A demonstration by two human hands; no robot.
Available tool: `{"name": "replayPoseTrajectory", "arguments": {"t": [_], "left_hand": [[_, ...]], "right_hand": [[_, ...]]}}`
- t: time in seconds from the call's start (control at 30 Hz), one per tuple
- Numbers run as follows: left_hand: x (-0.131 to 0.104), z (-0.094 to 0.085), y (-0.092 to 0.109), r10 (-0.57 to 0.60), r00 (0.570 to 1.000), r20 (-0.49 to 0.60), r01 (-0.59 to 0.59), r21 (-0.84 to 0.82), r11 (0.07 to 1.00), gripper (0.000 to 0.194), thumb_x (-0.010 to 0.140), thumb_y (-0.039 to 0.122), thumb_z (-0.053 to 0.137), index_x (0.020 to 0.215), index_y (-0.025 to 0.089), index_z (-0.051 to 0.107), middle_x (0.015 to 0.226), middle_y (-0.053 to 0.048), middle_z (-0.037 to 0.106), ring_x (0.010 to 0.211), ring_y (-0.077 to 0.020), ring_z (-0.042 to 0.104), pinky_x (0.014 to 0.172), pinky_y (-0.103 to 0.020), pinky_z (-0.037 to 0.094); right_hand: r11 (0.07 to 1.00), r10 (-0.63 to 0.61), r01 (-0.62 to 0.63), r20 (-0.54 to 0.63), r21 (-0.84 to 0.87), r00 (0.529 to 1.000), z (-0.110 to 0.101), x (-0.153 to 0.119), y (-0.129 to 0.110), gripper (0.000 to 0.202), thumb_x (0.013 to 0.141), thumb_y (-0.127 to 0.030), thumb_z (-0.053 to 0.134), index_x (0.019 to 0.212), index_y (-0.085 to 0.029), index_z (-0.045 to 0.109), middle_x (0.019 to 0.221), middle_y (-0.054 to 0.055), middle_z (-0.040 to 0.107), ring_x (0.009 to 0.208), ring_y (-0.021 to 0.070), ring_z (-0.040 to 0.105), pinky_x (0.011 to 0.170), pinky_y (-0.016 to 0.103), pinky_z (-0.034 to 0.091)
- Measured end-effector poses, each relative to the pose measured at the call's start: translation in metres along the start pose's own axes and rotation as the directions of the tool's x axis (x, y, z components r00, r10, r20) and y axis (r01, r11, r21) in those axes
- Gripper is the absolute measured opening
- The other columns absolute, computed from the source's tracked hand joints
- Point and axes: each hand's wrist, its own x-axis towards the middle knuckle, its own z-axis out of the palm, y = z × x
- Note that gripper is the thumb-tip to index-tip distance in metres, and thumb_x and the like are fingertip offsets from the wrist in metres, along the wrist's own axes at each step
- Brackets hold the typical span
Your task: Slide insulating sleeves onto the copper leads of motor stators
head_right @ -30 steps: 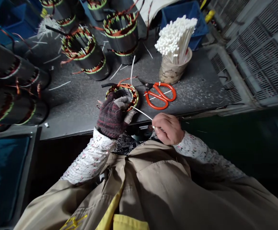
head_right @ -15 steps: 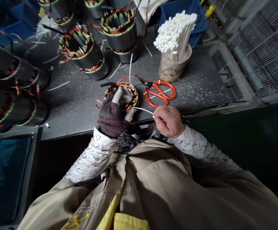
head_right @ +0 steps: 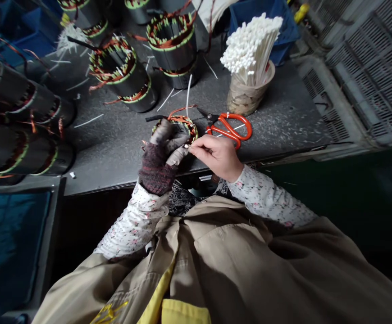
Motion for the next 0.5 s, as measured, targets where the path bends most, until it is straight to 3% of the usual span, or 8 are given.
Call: {"name": "replayPoseTrajectory", "arguments": {"t": [0.07, 0.13, 0.3, 0.5], "left_hand": [[0.002, -0.001, 0.000, -0.012, 0.998, -0.062, 0.007, -0.077, 0.997, 0.030, 0.110, 0.040, 0.055, 0.132, 0.027, 0.071, 0.129, -0.009, 0.078, 0.126, -0.0245, 0.074, 0.113, -0.047, 0.061], [0.002, -0.001, -0.001, -0.015, 0.997, -0.075, 0.009, -0.088, 0.996, 0.023, 0.109, 0.036, 0.058, 0.118, 0.025, 0.076, 0.120, -0.008, 0.081, 0.122, -0.0243, 0.075, 0.112, -0.048, 0.061], [0.002, -0.003, -0.004, 0.022, 0.999, -0.036, -0.022, -0.016, 1.000, 0.025, 0.110, 0.036, 0.057, 0.122, 0.023, 0.075, 0.124, -0.009, 0.081, 0.125, -0.0241, 0.074, 0.115, -0.047, 0.057], [0.005, -0.004, -0.007, 0.073, 0.997, 0.038, -0.076, 0.073, 0.994, 0.030, 0.109, 0.039, 0.056, 0.125, 0.023, 0.076, 0.124, -0.007, 0.081, 0.125, -0.0247, 0.074, 0.118, -0.050, 0.055]], "right_hand": [[0.999, 0.048, -0.048, 0.009, 0.012, 0.999, 0.000, 0.003, -0.005, 0.020, 0.100, -0.031, 0.062, 0.084, -0.021, 0.071, 0.079, 0.002, 0.072, 0.068, 0.0154, 0.064, 0.068, 0.031, 0.054], [0.999, 0.049, -0.049, 0.026, -0.008, 0.998, -0.004, 0.003, -0.011, 0.022, 0.101, -0.032, 0.061, 0.084, -0.022, 0.071, 0.080, 0.002, 0.072, 0.070, 0.0160, 0.064, 0.070, 0.032, 0.054], [0.986, -0.008, 0.019, 0.068, -0.163, 0.998, -0.006, 0.005, -0.012, 0.019, 0.097, -0.024, 0.062, 0.079, -0.022, 0.069, 0.077, 0.002, 0.069, 0.070, 0.0172, 0.061, 0.070, 0.032, 0.049], [0.976, 0.040, -0.021, 0.084, -0.217, 0.996, 0.000, 0.013, -0.001, 0.022, 0.090, -0.025, 0.068, 0.071, -0.022, 0.059, 0.070, 0.000, 0.058, 0.063, 0.0148, 0.051, 0.063, 0.031, 0.041]]}}
